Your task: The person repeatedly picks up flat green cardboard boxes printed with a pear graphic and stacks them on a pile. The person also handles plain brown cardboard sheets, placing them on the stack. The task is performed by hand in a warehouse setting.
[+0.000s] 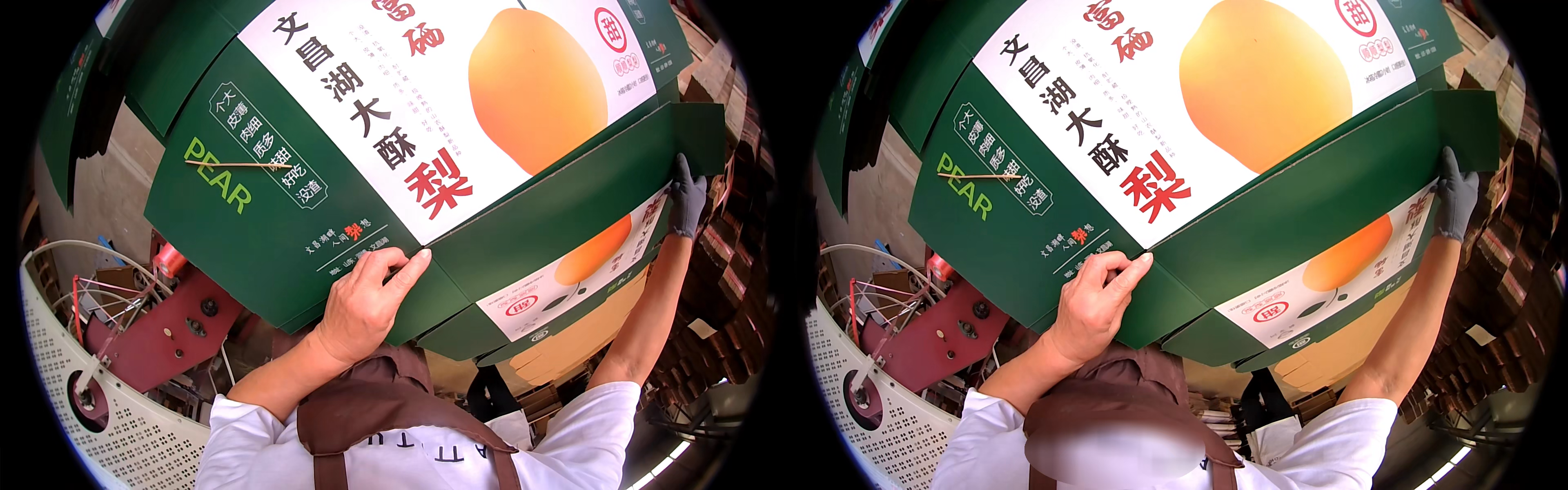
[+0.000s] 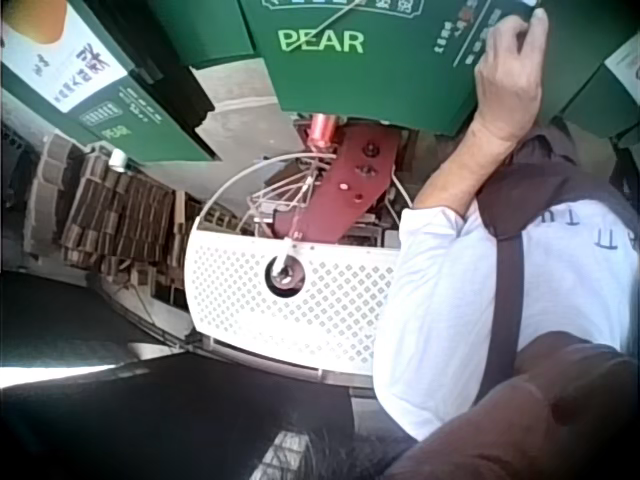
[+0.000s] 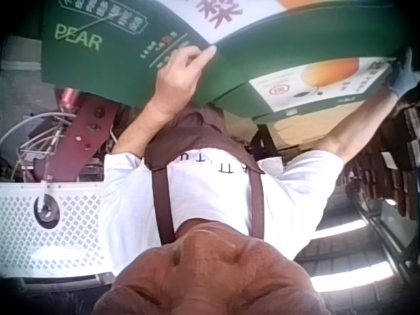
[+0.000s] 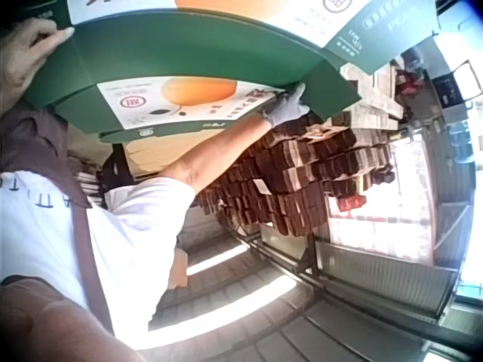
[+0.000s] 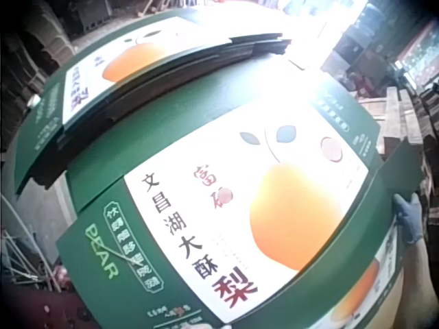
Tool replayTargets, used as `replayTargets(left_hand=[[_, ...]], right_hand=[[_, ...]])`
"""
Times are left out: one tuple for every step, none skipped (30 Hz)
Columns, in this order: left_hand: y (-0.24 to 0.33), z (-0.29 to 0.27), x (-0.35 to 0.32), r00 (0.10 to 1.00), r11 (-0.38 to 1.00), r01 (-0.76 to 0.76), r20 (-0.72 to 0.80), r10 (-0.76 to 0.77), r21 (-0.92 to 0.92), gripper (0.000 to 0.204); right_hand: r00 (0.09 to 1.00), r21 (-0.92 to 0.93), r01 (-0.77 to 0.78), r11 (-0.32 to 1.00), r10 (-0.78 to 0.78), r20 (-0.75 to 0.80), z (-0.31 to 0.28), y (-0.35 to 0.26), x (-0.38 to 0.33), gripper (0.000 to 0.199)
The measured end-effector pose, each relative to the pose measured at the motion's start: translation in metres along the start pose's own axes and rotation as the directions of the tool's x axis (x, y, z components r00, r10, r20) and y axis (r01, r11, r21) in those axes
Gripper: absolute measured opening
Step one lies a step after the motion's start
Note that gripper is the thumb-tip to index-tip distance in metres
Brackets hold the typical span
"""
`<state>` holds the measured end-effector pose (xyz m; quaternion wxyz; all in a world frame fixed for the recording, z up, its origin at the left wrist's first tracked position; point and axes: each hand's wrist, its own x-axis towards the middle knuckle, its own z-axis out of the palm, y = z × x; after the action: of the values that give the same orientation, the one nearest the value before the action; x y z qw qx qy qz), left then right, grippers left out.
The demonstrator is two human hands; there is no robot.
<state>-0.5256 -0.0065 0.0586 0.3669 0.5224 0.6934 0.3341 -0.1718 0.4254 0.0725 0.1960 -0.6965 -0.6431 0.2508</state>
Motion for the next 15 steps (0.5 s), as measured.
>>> replayTargets(left_hand=[[0.000,0.000,0.000,1.000,1.000,0.004,0.001,-0.004,0.001,0.056],[0.000,-0.001,0.000,1.000,1.000,0.008,0.003,-0.008,0.002,0.056],[0.000,-0.002,0.000,1.000,1.000,0.011,0.005,-0.011,0.003,0.056],[0.000,-0.002,0.000,1.000,1.000,0.019,0.012,-0.019,0.002,0.055],[0.000,-0.002,0.001,0.999,1.000,0.026,0.021,-0.026,0.002,0.055],[-0.001,-0.003,0.001,0.999,1.000,0.031,0.031,-0.031,0.001,0.054],[-0.001,-0.003,-0.001,0.998,0.999,0.043,0.046,-0.043,0.002,0.053],[-0.001,-0.002,0.002,0.998,0.999,0.033,0.045,-0.033,-0.003,0.052],[-0.001,-0.003,0.003,0.999,1.000,0.021,0.048,-0.021,-0.008,0.051],[0.003,-0.004,0.003,0.998,0.999,0.034,0.048,-0.035,0.024,0.053],[0.001,-0.001,-0.004,0.997,0.998,0.058,0.057,-0.060,0.030,0.054],[0.001,-0.001,-0.002,0.996,0.998,0.062,0.064,-0.064,0.028,0.054],[0.002,-0.001,-0.003,0.996,0.997,0.061,0.055,-0.063,0.046,0.052],[0.002,-0.001,-0.002,0.999,0.998,0.029,0.036,-0.031,0.056,0.051],[0.003,-0.001,0.000,0.999,0.998,0.024,0.041,-0.027,0.062,0.048]], right_hand=[[1.000,0.011,-0.013,1.000,0.013,0.006,0.000,0.000,0.000,0.033],[1.000,0.022,-0.026,0.999,0.026,0.013,0.000,-0.001,0.000,0.033],[1.000,0.030,-0.013,0.999,0.012,0.009,0.000,-0.002,-0.002,0.034],[1.000,0.037,0.002,0.999,-0.002,0.005,0.001,-0.005,-0.005,0.036],[1.000,0.045,0.015,0.999,-0.015,-0.001,0.001,-0.007,-0.006,0.038],[0.997,0.037,0.070,0.997,-0.070,0.010,0.001,-0.004,-0.008,0.037],[0.992,0.026,0.123,0.992,-0.123,0.016,0.000,0.003,-0.010,0.036],[0.981,0.013,0.194,0.981,-0.194,0.003,-0.009,0.006,-0.005,0.035],[0.997,-0.075,0.076,0.994,-0.076,0.000,-0.008,0.017,-0.002,0.034],[0.996,-0.041,0.092,0.995,-0.092,-0.017,0.005,0.000,-0.009,0.033],[0.998,0.048,0.027,0.998,-0.025,-0.050,0.017,-0.006,-0.019,0.035],[0.990,0.019,0.115,0.993,-0.113,-0.078,0.010,0.005,-0.006,0.037],[0.995,0.028,0.064,0.998,-0.062,-0.072,0.011,0.008,-0.007,0.039],[0.998,0.042,0.007,0.999,-0.004,-0.065,0.011,0.001,-0.012,0.041],[0.997,0.093,0.003,0.996,0.004,-0.075,0.013,-0.010,-0.020,0.042]])
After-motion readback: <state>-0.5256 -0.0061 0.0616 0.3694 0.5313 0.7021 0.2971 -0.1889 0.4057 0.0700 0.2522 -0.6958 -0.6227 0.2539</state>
